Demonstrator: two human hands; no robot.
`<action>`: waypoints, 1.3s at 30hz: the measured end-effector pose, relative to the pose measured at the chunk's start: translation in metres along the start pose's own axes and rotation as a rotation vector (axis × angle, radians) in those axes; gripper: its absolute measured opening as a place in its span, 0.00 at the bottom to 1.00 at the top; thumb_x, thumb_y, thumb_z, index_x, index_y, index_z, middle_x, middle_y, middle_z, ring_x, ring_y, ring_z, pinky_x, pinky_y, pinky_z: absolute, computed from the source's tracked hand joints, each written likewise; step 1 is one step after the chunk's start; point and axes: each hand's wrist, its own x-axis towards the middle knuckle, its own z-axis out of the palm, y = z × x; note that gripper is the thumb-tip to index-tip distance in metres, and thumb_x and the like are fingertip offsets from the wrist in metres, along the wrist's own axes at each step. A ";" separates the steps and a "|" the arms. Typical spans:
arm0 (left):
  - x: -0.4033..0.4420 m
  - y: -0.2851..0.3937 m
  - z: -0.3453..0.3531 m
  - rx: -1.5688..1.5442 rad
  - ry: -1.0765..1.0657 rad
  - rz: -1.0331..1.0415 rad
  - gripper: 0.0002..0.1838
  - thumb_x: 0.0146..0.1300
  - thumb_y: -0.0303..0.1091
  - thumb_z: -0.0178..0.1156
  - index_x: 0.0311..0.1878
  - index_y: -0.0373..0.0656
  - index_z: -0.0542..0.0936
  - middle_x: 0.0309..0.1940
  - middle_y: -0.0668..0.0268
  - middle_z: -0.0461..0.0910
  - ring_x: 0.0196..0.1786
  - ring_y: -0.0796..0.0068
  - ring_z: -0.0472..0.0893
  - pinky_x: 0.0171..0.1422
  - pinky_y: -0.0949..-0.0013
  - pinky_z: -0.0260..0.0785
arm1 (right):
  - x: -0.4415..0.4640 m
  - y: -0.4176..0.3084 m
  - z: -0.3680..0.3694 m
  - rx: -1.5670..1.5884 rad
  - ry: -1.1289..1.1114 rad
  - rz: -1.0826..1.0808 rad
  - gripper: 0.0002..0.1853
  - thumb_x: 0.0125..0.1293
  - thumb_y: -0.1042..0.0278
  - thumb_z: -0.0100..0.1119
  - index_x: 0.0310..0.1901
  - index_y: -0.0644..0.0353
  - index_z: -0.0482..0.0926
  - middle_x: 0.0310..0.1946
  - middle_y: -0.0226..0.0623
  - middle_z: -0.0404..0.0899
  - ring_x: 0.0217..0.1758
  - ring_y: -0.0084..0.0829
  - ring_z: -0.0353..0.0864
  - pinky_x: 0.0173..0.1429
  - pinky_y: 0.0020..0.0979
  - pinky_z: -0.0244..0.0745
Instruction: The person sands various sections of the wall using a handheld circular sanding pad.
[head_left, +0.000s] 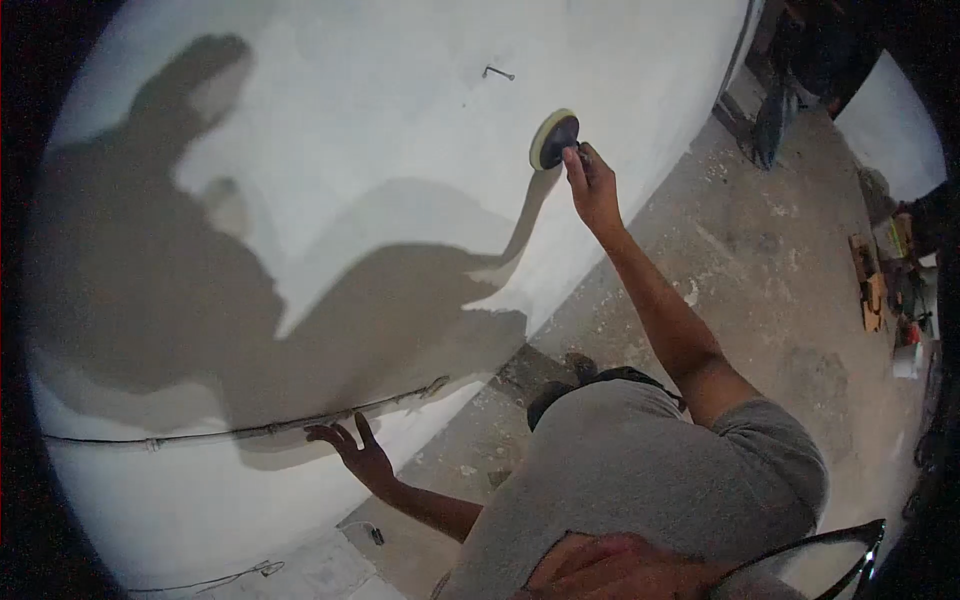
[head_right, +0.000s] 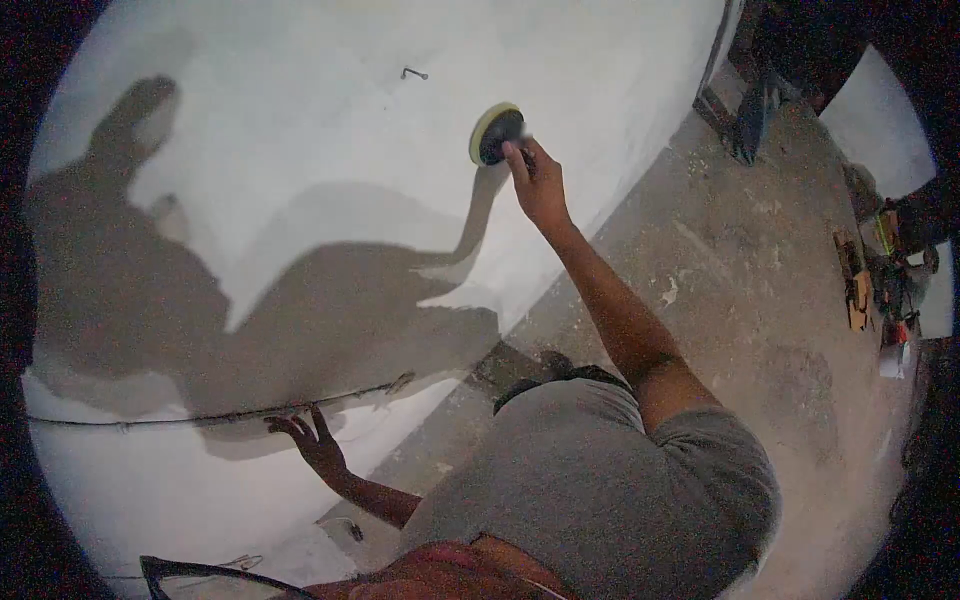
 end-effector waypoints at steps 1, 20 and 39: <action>0.000 0.006 0.001 0.027 0.008 -0.019 0.48 0.71 0.43 0.60 0.80 0.54 0.36 0.81 0.58 0.33 0.79 0.54 0.52 0.81 0.54 0.53 | -0.005 0.010 0.000 0.017 0.036 -0.035 0.20 0.77 0.51 0.52 0.31 0.57 0.68 0.23 0.19 0.59 0.26 0.14 0.56 0.29 0.22 0.55; -0.007 0.030 -0.003 0.001 -0.034 -0.072 0.48 0.71 0.43 0.60 0.81 0.50 0.37 0.81 0.58 0.34 0.79 0.58 0.53 0.80 0.58 0.52 | -0.004 0.030 0.004 0.135 0.094 -0.019 0.23 0.77 0.50 0.52 0.31 0.64 0.72 0.21 0.23 0.63 0.27 0.16 0.59 0.30 0.24 0.59; -0.002 0.010 -0.003 0.062 -0.037 0.008 0.49 0.71 0.39 0.61 0.80 0.51 0.35 0.81 0.58 0.32 0.80 0.52 0.51 0.81 0.53 0.50 | -0.019 0.058 0.023 0.162 0.153 -0.053 0.16 0.76 0.61 0.55 0.30 0.61 0.71 0.22 0.19 0.62 0.27 0.13 0.58 0.30 0.21 0.57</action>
